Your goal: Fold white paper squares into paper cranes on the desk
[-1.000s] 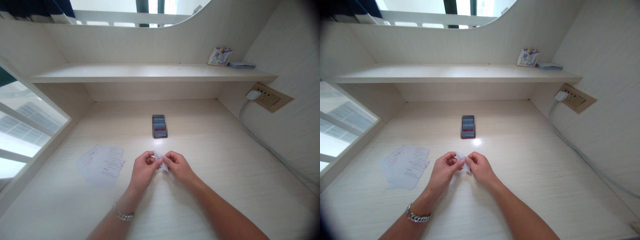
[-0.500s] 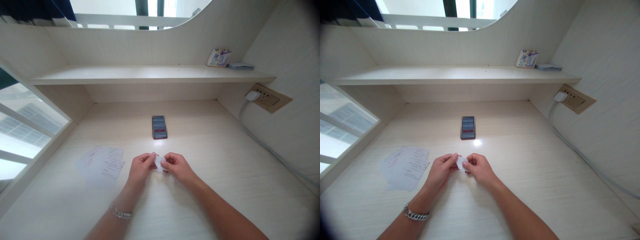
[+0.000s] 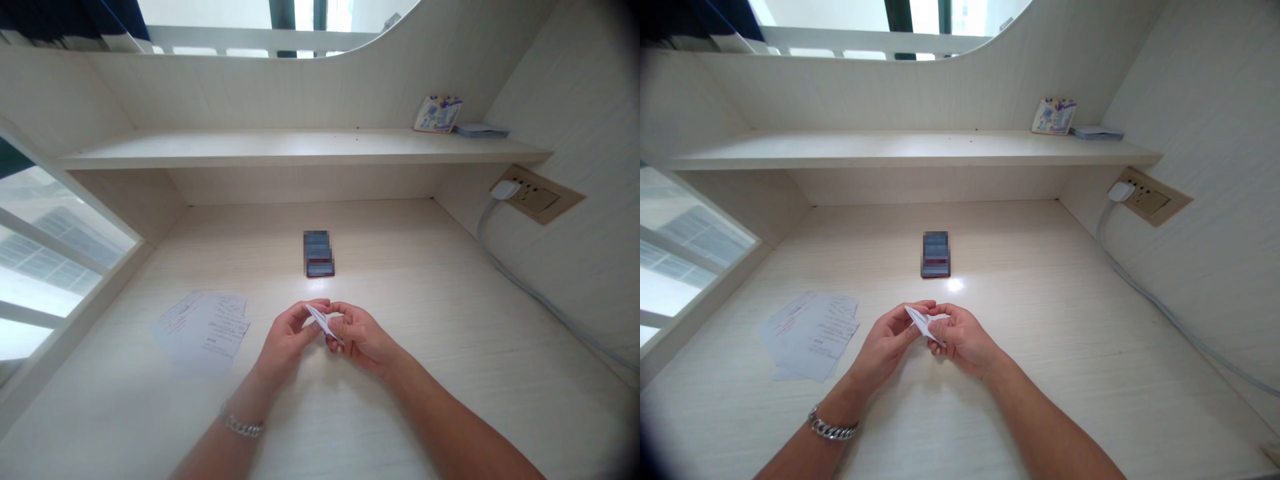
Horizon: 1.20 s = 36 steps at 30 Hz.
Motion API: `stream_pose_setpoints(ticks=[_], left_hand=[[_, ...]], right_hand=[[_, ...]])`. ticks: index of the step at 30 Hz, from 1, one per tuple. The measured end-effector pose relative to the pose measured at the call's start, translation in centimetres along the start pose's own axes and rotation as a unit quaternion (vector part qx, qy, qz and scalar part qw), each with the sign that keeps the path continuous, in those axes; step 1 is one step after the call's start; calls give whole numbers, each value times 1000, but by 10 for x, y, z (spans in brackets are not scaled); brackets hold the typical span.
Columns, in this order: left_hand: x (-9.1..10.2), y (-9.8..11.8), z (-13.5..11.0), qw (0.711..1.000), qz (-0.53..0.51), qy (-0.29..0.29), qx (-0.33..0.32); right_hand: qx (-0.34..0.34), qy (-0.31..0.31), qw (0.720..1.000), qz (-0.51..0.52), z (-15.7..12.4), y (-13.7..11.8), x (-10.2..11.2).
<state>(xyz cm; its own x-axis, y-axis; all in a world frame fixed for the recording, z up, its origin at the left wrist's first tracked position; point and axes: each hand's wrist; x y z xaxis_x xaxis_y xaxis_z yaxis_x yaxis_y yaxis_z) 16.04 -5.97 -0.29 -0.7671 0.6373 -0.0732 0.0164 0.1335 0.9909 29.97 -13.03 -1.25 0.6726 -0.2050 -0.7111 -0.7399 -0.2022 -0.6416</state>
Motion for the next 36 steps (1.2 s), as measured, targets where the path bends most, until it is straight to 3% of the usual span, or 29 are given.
stream_pose_setpoints(ticks=[3,8,12,17,36], left_hand=[[2,-3,2,999,36,27,-5],[3,-6,5,995,76,58,38],[-1,-5,2,992,82,93,35],[-4,-4,0,992,61,105,21],[-2,-10,2,993,79,88,-10]], right_hand=[[17,16,999,-44,4,1,3],[145,80,976,-140,11,5,9],[174,74,961,-202,9,7,6],[212,113,950,-199,9,6,5],[217,102,953,-186,9,7,7]])
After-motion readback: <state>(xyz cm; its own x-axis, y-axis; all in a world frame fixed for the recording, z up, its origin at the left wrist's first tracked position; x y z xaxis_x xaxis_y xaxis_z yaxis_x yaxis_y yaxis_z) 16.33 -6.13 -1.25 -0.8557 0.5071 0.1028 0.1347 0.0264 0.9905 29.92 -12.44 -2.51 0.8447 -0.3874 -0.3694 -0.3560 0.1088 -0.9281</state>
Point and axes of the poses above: each hand's wrist, its own z-axis towards the middle knuckle, its own x-axis out of the back of the hand, y = z × x, and after that the axes turned 14 degrees about z, right-handed
